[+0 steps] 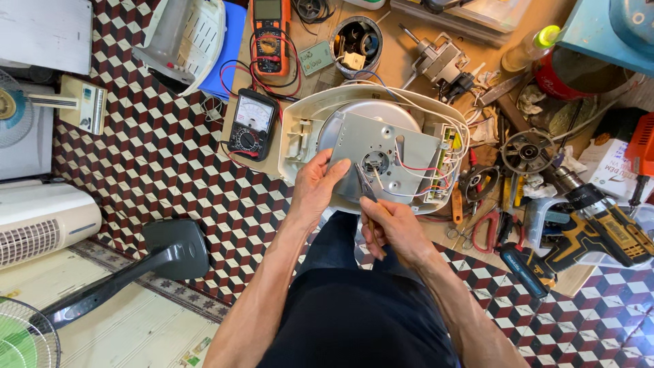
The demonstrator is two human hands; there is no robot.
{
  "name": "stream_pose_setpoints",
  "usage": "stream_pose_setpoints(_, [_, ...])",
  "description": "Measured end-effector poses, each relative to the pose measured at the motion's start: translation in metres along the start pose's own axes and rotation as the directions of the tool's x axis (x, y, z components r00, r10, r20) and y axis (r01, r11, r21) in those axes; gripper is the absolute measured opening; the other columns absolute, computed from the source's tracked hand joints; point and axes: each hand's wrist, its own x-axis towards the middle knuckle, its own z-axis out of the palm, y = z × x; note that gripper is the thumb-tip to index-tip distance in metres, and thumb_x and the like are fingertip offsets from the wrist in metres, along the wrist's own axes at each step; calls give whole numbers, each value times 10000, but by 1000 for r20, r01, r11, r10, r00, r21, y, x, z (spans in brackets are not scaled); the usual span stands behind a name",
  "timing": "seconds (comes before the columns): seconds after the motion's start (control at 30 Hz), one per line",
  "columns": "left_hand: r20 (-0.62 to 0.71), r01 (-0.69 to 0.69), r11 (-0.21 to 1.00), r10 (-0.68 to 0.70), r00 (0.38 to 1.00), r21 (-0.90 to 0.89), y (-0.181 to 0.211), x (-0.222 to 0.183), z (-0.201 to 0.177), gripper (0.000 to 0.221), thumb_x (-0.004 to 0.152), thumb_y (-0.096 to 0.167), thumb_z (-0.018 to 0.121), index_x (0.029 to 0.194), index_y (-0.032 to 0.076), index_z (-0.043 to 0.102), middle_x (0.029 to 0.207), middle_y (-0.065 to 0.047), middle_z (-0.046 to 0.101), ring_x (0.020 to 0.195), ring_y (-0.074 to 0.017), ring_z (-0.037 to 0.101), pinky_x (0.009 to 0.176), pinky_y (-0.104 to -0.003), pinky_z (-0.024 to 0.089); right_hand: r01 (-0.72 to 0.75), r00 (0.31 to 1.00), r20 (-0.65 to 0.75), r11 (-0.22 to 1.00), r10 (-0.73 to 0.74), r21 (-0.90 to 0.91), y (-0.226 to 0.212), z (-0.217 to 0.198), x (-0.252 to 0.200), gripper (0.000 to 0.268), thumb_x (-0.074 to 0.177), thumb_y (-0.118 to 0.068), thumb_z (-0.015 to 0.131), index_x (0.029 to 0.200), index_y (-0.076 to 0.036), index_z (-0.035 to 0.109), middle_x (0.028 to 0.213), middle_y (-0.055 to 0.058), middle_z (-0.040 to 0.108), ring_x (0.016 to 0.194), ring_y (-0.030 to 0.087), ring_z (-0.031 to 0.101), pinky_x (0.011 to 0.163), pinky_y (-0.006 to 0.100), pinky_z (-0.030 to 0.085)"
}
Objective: The person disassembles a ceiling fan motor housing using a power drill and pliers. They remove screws, detach a metal plate, and manipulate internal wiring and components on a cluttered workbench.
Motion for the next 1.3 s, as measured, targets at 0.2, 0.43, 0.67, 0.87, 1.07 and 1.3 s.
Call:
stream_pose_setpoints(0.2, [-2, -10, 1000, 10, 1000, -21, -1, -2, 2, 326, 1000, 150, 670, 1291, 4, 649, 1117, -58, 743, 976, -76, 660, 884, -230, 530, 15, 1000, 9, 999, -15, -48, -4, -4, 0, 417, 1025, -378, 535, 801, -27, 565, 561, 73, 580, 360, 157, 534, 315, 270, 389])
stream_pose_setpoints(0.43, [-11, -18, 999, 17, 1000, -42, 1, -5, 5, 305, 1004, 143, 659, 1276, 5, 650, 1136, -44, 738, 1005, -77, 650, 915, -240, 513, 135, 985, -130, 976, -113, 170, 29, 34, 7, 398, 1031, -379, 544, 846, -28, 571, 575, 77, 572, 386, 160, 543, 350, 264, 422])
stream_pose_setpoints(0.67, [-9, -42, 999, 42, 999, 6, 0, -4, 4, 309, 1006, 147, 676, 1279, 4, 654, 1152, -44, 725, 1030, -79, 639, 937, -247, 501, 246, 964, -169, 934, -207, 259, 47, 44, 19, 399, 1030, -384, 559, 865, -21, 559, 591, 98, 582, 398, 178, 547, 369, 278, 443])
stream_pose_setpoints(0.87, [10, 21, 1000, -21, 1000, 1, 6, -3, 0, 324, 988, 172, 672, 1278, 30, 647, 1119, -25, 739, 1007, -74, 642, 919, -232, 499, 149, 988, 22, 978, -154, 146, 45, 38, 2, 424, 1001, -350, 518, 1225, 0, 605, 1061, 122, 755, 993, 189, 763, 865, 298, 634])
stream_pose_setpoints(1.07, [12, 25, 999, -25, 1000, 26, 6, -3, -1, 314, 994, 173, 683, 1263, 14, 658, 1094, -23, 734, 984, -66, 630, 907, -229, 488, 64, 998, -7, 998, -64, -7, 54, 25, -27, 454, 1018, -347, 504, 1270, 14, 615, 1108, 175, 758, 1042, 241, 736, 893, 383, 584])
stream_pose_setpoints(1.3, [12, 29, 1000, -29, 1000, 5, 4, -4, 1, 324, 987, 175, 690, 1268, 19, 655, 1090, -35, 744, 978, -67, 639, 912, -232, 495, 194, 975, -115, 981, -189, 30, 35, 5, -28, 456, 1024, -346, 480, 1219, 44, 614, 1036, 182, 752, 935, 258, 771, 824, 365, 652])
